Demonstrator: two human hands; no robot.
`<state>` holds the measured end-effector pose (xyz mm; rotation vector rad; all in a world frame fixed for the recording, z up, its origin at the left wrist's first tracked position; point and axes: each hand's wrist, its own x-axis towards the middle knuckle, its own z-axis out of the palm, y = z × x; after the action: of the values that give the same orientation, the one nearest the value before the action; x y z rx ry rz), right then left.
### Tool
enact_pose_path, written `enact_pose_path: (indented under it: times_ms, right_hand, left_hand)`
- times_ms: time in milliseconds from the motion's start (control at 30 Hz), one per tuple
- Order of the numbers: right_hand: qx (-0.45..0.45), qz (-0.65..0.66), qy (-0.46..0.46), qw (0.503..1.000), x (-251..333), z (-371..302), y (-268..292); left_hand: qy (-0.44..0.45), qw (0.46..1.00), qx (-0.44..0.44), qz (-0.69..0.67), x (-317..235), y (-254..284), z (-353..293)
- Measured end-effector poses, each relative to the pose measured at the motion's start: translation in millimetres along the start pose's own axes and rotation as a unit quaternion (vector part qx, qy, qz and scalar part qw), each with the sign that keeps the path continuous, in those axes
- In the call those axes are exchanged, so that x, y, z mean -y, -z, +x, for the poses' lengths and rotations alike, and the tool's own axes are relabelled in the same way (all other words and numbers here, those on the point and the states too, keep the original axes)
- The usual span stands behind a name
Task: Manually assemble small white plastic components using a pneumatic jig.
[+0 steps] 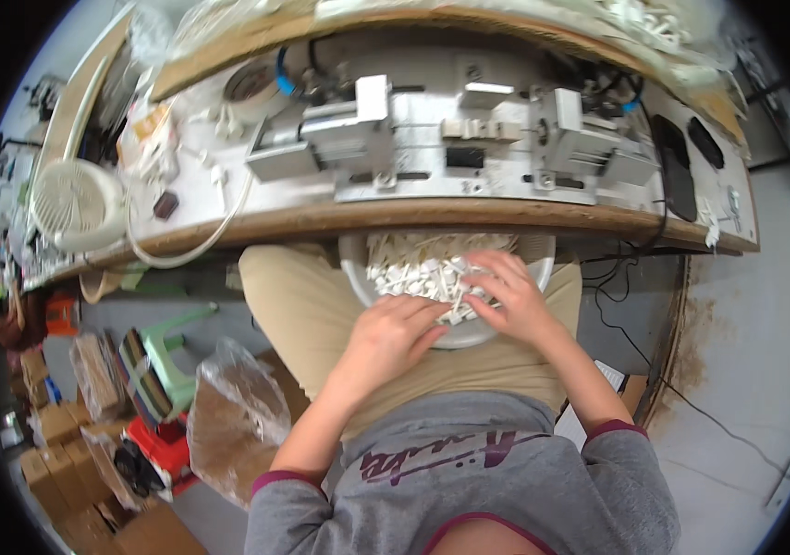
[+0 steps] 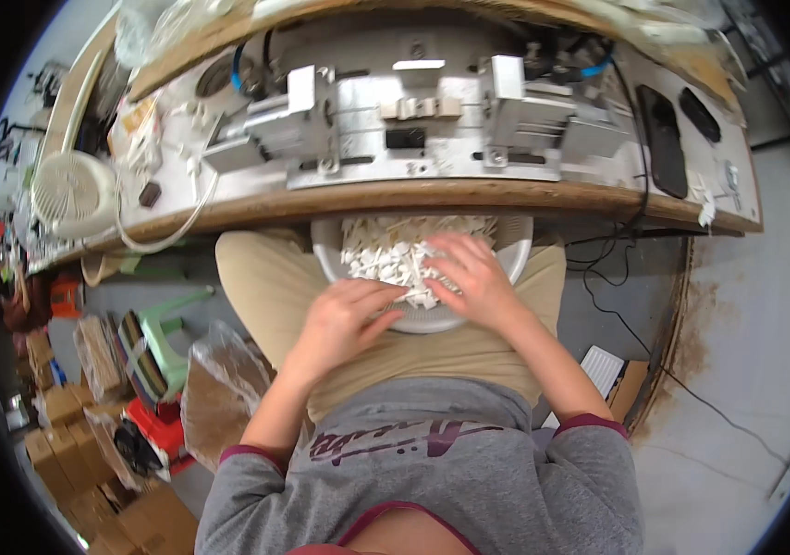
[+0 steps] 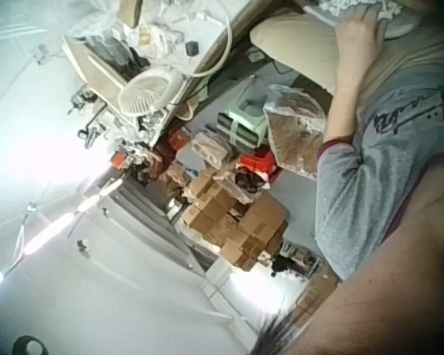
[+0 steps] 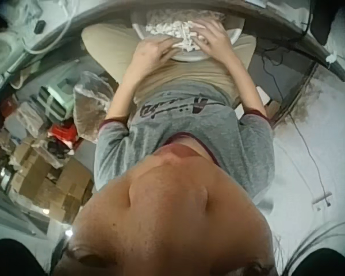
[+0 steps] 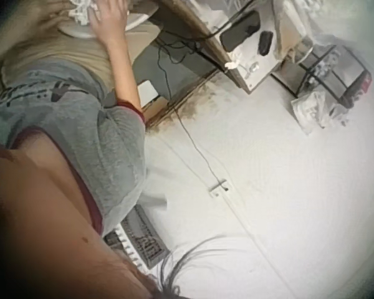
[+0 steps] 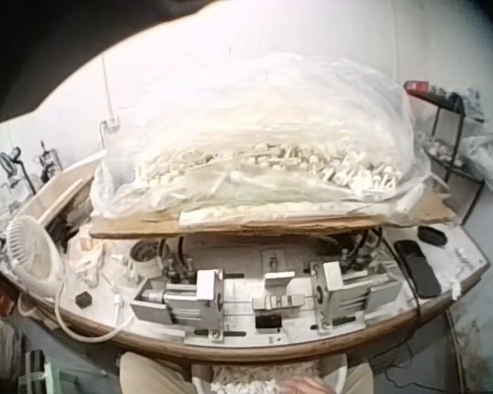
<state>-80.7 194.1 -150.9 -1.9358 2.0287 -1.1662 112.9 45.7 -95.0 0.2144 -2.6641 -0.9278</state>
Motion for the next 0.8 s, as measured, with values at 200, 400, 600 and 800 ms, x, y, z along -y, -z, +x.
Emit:
enact_pose_path:
  times_ms: [200,400,600,800]
  right_hand:
    - [-0.150,0.019,0.077,0.985,49,55,99]
    - [-0.322,-0.026,0.036,0.946,54,118,168]
    - [-0.281,-0.159,0.092,0.942,19,192,192]
    - [-0.157,-0.237,-0.089,0.955,-41,281,211]
  left_hand:
    - [-0.148,0.970,-0.185,0.054,-20,110,81]
    - [-0.176,0.898,-0.386,0.119,-11,166,189]
    - [-0.087,0.952,-0.199,0.215,9,171,265]
    - [0.005,0.964,-0.128,0.235,22,175,240]
